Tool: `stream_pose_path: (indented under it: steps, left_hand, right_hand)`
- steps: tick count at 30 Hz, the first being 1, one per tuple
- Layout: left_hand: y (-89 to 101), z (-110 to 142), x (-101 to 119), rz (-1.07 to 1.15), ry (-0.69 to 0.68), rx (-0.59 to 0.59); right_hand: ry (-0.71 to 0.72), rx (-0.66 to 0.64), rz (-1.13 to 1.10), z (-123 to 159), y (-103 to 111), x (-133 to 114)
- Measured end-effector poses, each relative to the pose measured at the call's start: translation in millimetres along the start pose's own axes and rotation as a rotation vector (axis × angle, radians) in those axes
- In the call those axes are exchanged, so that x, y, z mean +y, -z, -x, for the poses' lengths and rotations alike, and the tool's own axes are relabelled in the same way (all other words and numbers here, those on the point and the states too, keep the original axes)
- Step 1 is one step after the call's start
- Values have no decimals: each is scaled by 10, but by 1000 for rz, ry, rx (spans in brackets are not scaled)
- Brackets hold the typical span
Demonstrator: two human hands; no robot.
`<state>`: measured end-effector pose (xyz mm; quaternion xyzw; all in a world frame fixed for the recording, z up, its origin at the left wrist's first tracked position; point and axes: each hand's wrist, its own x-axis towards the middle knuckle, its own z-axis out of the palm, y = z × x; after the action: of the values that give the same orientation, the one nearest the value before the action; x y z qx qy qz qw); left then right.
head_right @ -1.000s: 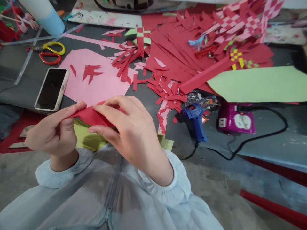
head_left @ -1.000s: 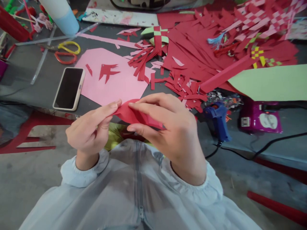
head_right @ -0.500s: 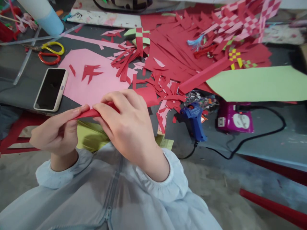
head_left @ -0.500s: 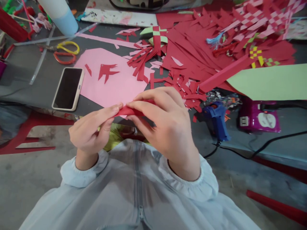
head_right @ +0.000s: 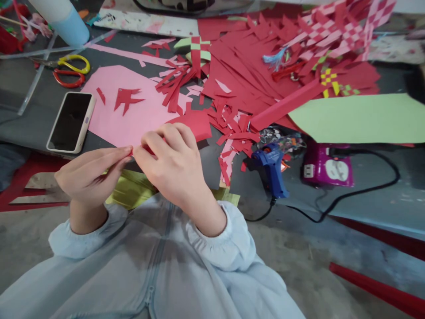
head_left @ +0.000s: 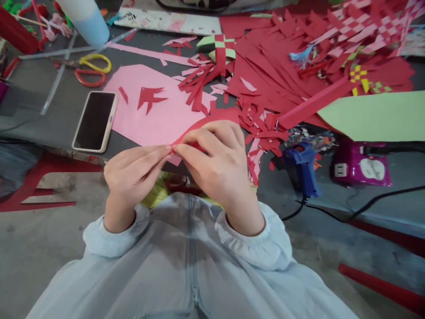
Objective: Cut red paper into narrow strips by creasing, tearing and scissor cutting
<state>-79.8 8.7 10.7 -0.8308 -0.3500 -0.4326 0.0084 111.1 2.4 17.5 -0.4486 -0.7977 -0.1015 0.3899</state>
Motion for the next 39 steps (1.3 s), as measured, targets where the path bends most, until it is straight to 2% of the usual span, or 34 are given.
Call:
stream_pose_path:
  steps: [3,10,23,29,35,39]
  left_hand:
    - [-9,10,-62,-22,-60,-14]
    - [-9,18,-141,-87,-134,-54]
    - [96,-3,-162,-155,-240,-91]
    - [99,5,-238,-125,-257,-70]
    - [10,90,-360,-50,-269,-23]
    - [-27,117,-377,-44,-230,-34]
  right_hand:
    - [9,9,-3,19,-57,4]
    - [20,-74,-5,82,-154,47]
    - [77,64,61,137,-159,134]
    - [-3,-44,-5,209,-193,252]
    - [-85,-184,-88,230,-202,387]
    - [-92,-226,-109,197,-214,406]
